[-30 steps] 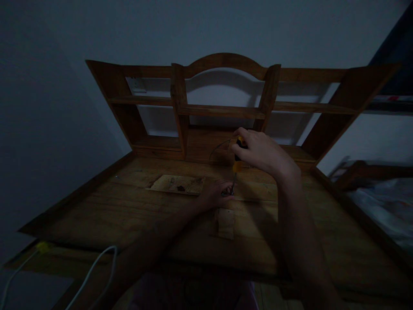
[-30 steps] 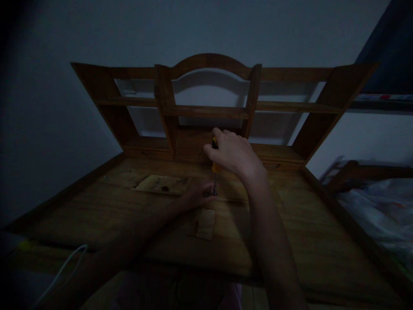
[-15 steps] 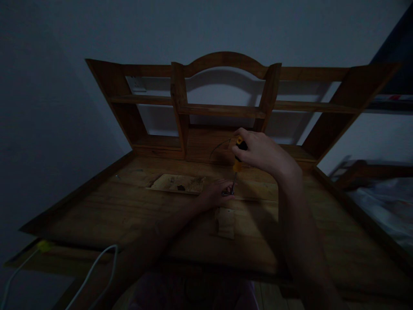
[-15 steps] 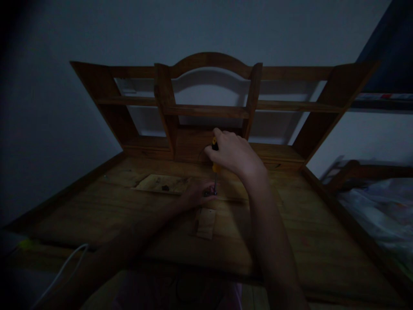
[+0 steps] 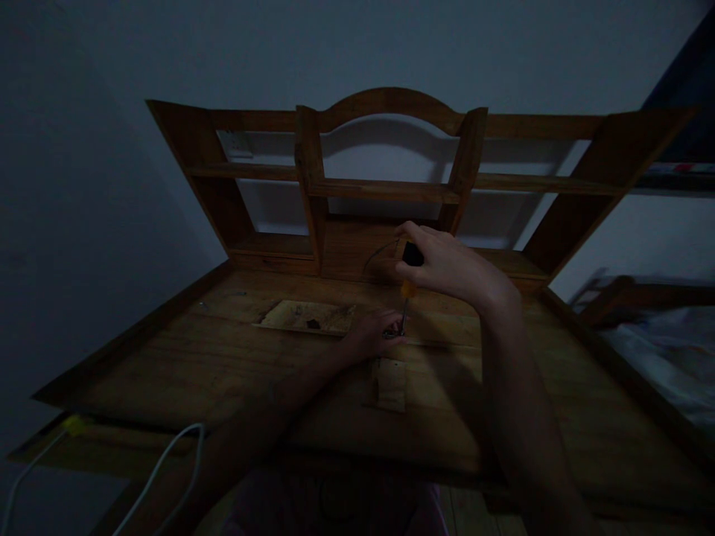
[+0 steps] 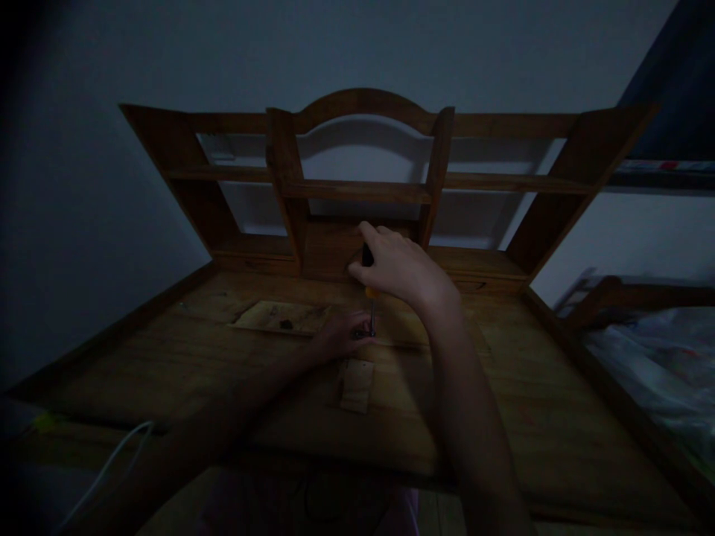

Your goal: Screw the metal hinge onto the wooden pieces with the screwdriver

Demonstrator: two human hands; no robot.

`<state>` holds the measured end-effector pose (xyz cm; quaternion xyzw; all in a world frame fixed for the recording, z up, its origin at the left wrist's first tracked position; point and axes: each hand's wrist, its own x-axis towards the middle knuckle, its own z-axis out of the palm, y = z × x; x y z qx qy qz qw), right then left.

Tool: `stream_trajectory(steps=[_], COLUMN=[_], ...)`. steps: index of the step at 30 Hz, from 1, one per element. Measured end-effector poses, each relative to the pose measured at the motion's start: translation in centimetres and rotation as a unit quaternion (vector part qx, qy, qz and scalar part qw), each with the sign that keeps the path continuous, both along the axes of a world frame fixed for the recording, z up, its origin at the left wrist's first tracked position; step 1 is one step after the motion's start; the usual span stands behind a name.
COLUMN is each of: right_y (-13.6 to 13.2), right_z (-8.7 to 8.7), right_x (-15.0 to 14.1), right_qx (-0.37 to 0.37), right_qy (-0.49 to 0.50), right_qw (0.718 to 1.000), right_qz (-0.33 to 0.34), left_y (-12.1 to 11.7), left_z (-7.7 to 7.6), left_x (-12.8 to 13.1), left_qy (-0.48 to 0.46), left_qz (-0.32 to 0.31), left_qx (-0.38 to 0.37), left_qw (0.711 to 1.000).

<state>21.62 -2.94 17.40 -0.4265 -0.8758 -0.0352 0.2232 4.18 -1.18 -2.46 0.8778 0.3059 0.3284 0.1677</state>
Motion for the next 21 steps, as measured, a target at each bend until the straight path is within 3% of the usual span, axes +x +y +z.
stream_trajectory(steps=[4, 10, 16, 21], right_y=[-0.05, -0.09, -0.07, 0.31], right_z=[0.25, 0.25, 0.41, 0.26], right_x=[-0.01, 0.07, 0.61, 0.58], right_qx=[0.003, 0.003, -0.038, -0.022], right_qy=[-0.008, -0.012, -0.011, -0.015], right_qw=[1.000, 0.999, 0.999, 1.000], right_qz=[0.005, -0.050, -0.023, -0.013], left_y=[0.27, 0.26, 0.24, 0.14], left_z=[-0.36, -0.37, -0.35, -0.25], left_x=[-0.05, -0.06, -0.02, -0.02], left_qy=[-0.007, -0.007, -0.003, -0.009], left_qz=[-0.006, -0.003, 0.002, 0.000], left_qx=[0.008, 0.015, 0.008, 0.003], left_qw=[1.000, 1.000, 1.000, 1.000])
